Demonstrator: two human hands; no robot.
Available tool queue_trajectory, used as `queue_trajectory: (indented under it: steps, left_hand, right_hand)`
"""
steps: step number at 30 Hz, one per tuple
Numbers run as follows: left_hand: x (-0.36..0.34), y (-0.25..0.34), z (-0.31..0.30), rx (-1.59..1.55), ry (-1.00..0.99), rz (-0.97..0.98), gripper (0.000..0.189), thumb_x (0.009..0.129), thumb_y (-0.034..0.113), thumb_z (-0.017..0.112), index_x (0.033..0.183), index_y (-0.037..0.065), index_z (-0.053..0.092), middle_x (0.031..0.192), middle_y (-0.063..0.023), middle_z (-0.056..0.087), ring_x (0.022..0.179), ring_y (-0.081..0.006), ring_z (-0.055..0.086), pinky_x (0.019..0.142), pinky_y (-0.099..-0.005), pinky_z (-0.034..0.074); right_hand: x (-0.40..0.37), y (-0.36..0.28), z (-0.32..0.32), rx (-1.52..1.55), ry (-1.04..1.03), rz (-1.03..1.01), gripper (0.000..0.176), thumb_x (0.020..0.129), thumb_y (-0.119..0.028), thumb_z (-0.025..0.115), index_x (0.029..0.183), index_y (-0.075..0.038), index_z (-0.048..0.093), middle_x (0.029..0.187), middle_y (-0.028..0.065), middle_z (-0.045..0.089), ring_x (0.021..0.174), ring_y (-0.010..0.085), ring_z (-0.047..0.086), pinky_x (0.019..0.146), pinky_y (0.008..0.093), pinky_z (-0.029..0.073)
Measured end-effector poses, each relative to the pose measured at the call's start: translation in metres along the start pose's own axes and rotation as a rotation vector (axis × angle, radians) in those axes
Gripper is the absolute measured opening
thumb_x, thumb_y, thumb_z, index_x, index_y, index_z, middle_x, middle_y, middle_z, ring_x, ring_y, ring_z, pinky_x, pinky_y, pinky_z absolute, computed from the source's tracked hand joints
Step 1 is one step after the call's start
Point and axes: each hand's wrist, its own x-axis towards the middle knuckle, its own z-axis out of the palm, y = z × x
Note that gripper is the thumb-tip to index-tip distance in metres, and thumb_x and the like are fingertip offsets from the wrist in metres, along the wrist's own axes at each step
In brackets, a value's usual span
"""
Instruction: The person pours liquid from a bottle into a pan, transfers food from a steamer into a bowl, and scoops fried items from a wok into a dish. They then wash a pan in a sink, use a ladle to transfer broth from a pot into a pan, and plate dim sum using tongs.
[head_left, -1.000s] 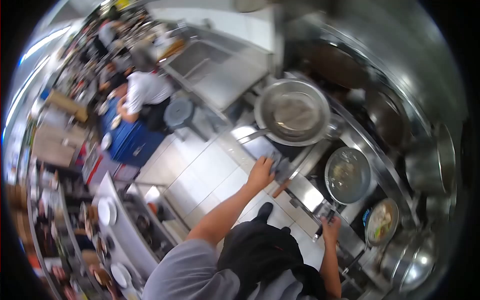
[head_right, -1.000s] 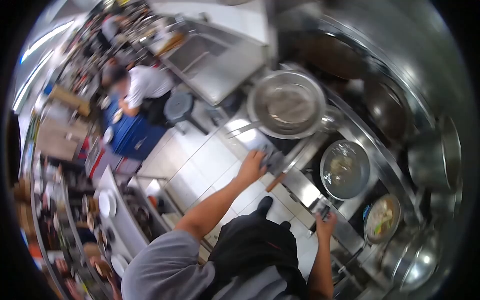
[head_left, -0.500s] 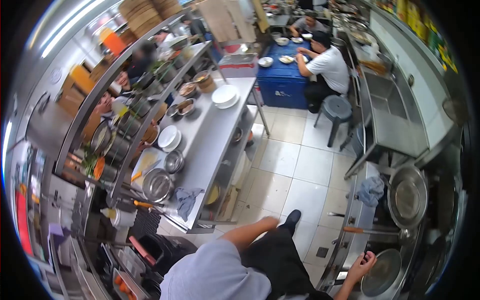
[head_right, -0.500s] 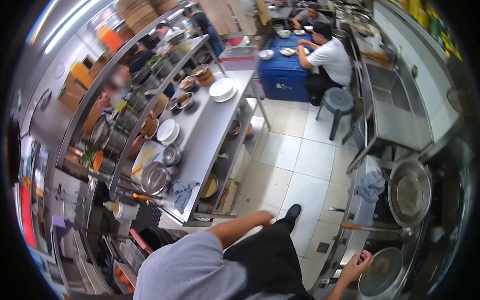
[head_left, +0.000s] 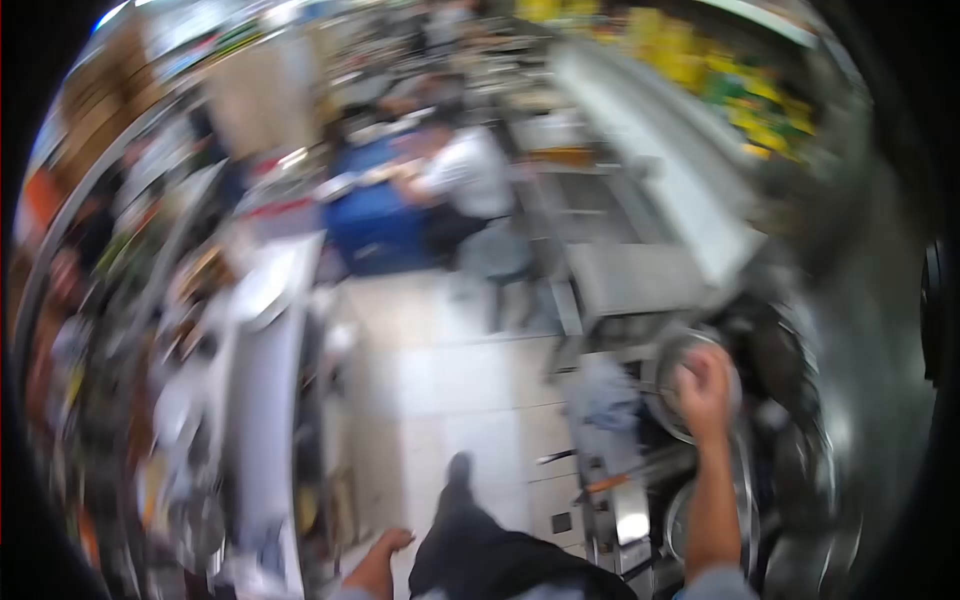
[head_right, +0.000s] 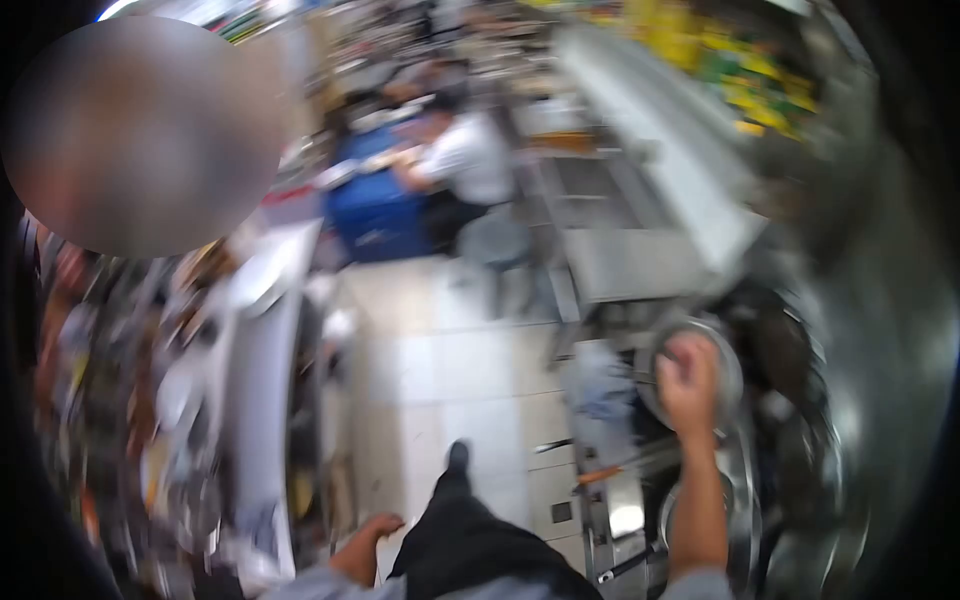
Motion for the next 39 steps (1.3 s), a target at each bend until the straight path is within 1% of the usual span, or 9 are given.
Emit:
queue_trajectory:
  steps: [3, 9, 12, 13, 15, 17, 18, 24, 39]
  left_hand:
    - [0.028, 0.045, -0.075, -0.519, 0.186, 0.001, 0.047, 0.087, 0.032, 0.072, 0.126, 0.005, 0.071, 0.086, -0.0130, 0.074, 0.071, -0.0202, 0.069, 0.064, -0.0362, 0.057]
    - [0.056, 0.095, -0.206, -0.715, 0.300, 0.090, 0.044, 0.088, 0.022, 0.067, 0.128, 0.001, 0.067, 0.093, -0.0116, 0.074, 0.075, -0.0188, 0.070, 0.059, -0.0332, 0.056]
    - [0.065, 0.073, -0.240, -0.791, 0.360, 0.094, 0.043, 0.089, 0.023, 0.065, 0.127, 0.002, 0.066, 0.093, -0.0122, 0.074, 0.076, -0.0182, 0.070, 0.060, -0.0336, 0.056]
    - [0.081, 0.050, -0.236, -0.709, 0.424, 0.105, 0.044, 0.090, 0.031, 0.064, 0.124, 0.003, 0.068, 0.096, -0.0146, 0.075, 0.083, -0.0239, 0.072, 0.070, -0.0383, 0.057]
    - [0.082, 0.028, -0.228, -0.358, 0.447, 0.045, 0.047, 0.096, 0.042, 0.051, 0.116, 0.005, 0.072, 0.113, -0.0230, 0.072, 0.107, -0.0415, 0.067, 0.092, -0.0508, 0.052]
    - [0.067, 0.020, -0.228, -0.222, 0.337, 0.038, 0.045, 0.100, 0.037, 0.044, 0.117, 0.004, 0.071, 0.122, -0.0235, 0.068, 0.112, -0.0421, 0.066, 0.099, -0.0513, 0.050]
    - [0.056, 0.018, -0.218, -0.198, 0.505, 0.021, 0.044, 0.098, 0.034, 0.044, 0.115, 0.005, 0.072, 0.122, -0.0239, 0.068, 0.112, -0.0433, 0.065, 0.099, -0.0512, 0.050]
    - [0.016, 0.023, -0.203, -0.481, 0.505, -0.158, 0.034, 0.086, 0.028, 0.056, 0.102, 0.005, 0.076, 0.111, -0.0272, 0.070, 0.104, -0.0450, 0.067, 0.093, -0.0525, 0.053]
    - [0.022, 0.029, -0.225, -0.466, 0.492, -0.044, 0.029, 0.085, 0.025, 0.058, 0.096, 0.006, 0.076, 0.105, -0.0229, 0.073, 0.101, -0.0417, 0.069, 0.090, -0.0504, 0.054]
  right_hand:
    - [0.116, -0.030, -0.004, 0.006, 0.034, -0.019, 0.022, 0.081, -0.005, 0.071, 0.100, -0.004, 0.061, 0.103, 0.0090, 0.057, 0.086, 0.0236, 0.054, 0.077, 0.0330, 0.046]
    - [0.306, 0.002, 0.006, -0.475, 0.365, -0.338, 0.019, 0.080, -0.006, 0.069, 0.099, -0.007, 0.064, 0.105, 0.0134, 0.063, 0.101, 0.0351, 0.063, 0.084, 0.0453, 0.050]
    - [0.386, 0.005, -0.018, -0.994, 0.321, -0.129, 0.021, 0.082, -0.019, 0.064, 0.100, -0.010, 0.071, 0.094, 0.0172, 0.070, 0.092, 0.0375, 0.068, 0.083, 0.0490, 0.054]
    - [0.412, 0.000, -0.023, -1.012, 0.228, 0.252, 0.021, 0.086, -0.020, 0.062, 0.096, -0.005, 0.072, 0.098, 0.0236, 0.071, 0.093, 0.0412, 0.069, 0.078, 0.0523, 0.054]
    - [0.452, 0.034, -0.028, -1.042, 0.050, 0.164, 0.034, 0.089, -0.021, 0.060, 0.116, -0.003, 0.069, 0.104, 0.0239, 0.071, 0.097, 0.0418, 0.068, 0.080, 0.0528, 0.053]
    - [0.461, 0.063, -0.014, -0.986, 0.036, 0.074, 0.034, 0.089, -0.021, 0.059, 0.117, -0.003, 0.068, 0.106, 0.0238, 0.070, 0.098, 0.0412, 0.068, 0.081, 0.0521, 0.053]
    - [0.465, 0.076, -0.007, -0.948, 0.046, 0.064, 0.035, 0.090, -0.021, 0.059, 0.118, -0.003, 0.067, 0.106, 0.0237, 0.070, 0.098, 0.0409, 0.067, 0.082, 0.0518, 0.053]
    - [0.434, 0.069, 0.038, -0.764, 0.022, 0.111, 0.036, 0.092, -0.020, 0.057, 0.122, -0.002, 0.063, 0.111, 0.0234, 0.067, 0.102, 0.0392, 0.066, 0.086, 0.0498, 0.051]
    - [0.289, 0.003, 0.099, -0.274, -0.056, 0.075, 0.039, 0.097, -0.019, 0.051, 0.132, 0.000, 0.052, 0.121, 0.0225, 0.060, 0.111, 0.0350, 0.061, 0.095, 0.0449, 0.047]
